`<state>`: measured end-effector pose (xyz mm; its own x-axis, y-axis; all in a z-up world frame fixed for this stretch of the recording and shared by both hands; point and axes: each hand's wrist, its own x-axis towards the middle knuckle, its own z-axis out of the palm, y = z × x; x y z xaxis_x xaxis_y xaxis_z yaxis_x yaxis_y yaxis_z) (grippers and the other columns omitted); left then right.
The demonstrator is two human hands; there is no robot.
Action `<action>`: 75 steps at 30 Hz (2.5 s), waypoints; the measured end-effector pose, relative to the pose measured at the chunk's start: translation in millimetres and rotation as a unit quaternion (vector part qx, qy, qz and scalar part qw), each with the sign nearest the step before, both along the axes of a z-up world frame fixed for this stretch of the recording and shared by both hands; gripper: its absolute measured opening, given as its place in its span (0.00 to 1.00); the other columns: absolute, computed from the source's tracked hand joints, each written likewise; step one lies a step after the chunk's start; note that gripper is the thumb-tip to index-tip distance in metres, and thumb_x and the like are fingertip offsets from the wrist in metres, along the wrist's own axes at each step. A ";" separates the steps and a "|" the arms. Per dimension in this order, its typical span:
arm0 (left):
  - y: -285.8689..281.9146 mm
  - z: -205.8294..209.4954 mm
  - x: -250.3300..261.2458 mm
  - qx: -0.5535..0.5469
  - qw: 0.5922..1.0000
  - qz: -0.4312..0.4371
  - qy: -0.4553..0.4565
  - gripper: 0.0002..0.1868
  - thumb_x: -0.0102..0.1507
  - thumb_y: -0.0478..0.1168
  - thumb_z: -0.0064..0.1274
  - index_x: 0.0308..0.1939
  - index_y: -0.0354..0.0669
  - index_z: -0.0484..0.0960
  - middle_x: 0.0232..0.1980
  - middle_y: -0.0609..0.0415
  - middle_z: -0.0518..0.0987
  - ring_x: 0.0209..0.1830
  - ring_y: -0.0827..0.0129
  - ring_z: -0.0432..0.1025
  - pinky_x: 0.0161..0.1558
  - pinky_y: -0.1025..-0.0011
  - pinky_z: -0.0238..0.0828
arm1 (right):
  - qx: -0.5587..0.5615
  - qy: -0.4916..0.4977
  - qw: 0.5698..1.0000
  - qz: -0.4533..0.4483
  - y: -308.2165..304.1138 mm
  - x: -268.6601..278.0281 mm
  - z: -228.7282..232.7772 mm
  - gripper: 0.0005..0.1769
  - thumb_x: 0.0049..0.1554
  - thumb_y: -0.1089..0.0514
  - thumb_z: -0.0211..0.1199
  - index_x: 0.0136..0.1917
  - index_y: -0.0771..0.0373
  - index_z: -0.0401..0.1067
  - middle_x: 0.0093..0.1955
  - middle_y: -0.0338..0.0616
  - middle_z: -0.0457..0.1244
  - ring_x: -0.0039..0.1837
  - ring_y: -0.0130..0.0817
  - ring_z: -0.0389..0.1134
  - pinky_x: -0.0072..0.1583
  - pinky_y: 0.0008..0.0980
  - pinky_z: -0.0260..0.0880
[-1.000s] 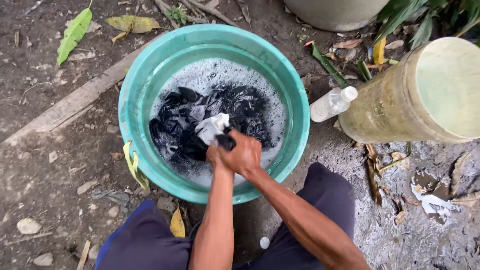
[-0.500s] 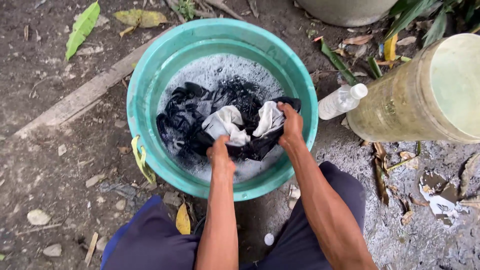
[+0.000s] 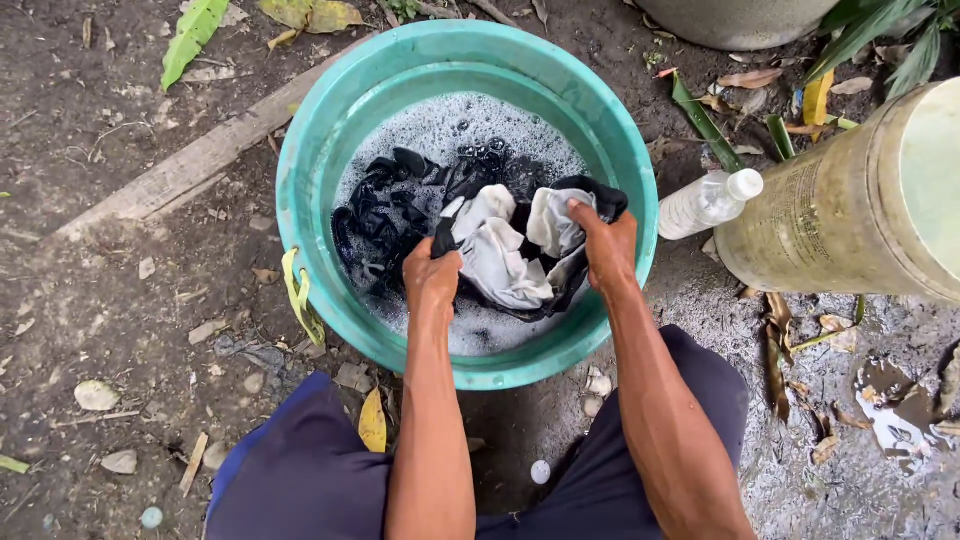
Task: Washing black clothes by hand in a green basin with soapy water.
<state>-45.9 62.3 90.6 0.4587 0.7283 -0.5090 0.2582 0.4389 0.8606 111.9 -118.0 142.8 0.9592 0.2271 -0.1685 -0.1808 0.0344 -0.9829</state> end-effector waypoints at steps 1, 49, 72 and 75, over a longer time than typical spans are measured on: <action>1.4 13.2 0.7 0.002 1.000 0.003 -0.002 0.16 0.50 0.33 0.55 0.42 0.38 0.86 0.30 0.58 0.75 0.26 0.71 0.65 0.27 0.67 0.62 | 0.002 -0.002 1.000 0.003 -1.3 2.7 -2.2 0.17 0.53 0.58 0.70 0.53 0.69 0.77 0.47 0.44 0.71 0.46 0.33 0.71 0.50 0.34 0.71; 5.0 226.9 98.6 0.012 0.960 -0.064 -0.273 0.18 0.61 0.42 0.53 0.40 0.23 0.76 0.32 0.49 0.76 0.27 0.66 0.71 0.24 0.64 0.70 | -0.020 -0.198 0.979 0.047 53.6 -23.1 14.6 0.34 0.64 0.39 0.62 0.72 0.66 0.67 0.69 0.47 0.64 0.70 0.36 0.63 0.70 0.38 0.63; -18.6 202.6 -1.6 0.372 0.886 -0.093 -0.259 0.32 0.58 0.45 0.63 0.61 0.31 0.71 0.53 0.40 0.82 0.51 0.51 0.79 0.55 0.59 0.74 | 0.264 0.100 0.955 0.087 104.7 -46.0 304.1 0.09 0.51 0.61 0.60 0.44 0.69 0.74 0.42 0.50 0.69 0.41 0.44 0.69 0.44 0.47 0.65; -20.4 182.8 -3.1 0.363 0.911 -0.093 -0.171 0.18 0.62 0.41 0.56 0.50 0.32 0.79 0.42 0.42 0.85 0.41 0.53 0.81 0.48 0.59 0.76 | 0.321 0.067 0.939 0.102 126.3 -5.3 266.1 0.08 0.51 0.65 0.64 0.44 0.71 0.72 0.43 0.51 0.69 0.42 0.43 0.73 0.49 0.51 0.79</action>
<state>-48.9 41.9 273.4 0.6506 0.7095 0.2709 -0.0669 -0.3018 0.9510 106.7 8.3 409.0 0.8648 0.4996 -0.0509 -0.3689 0.5632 -0.7394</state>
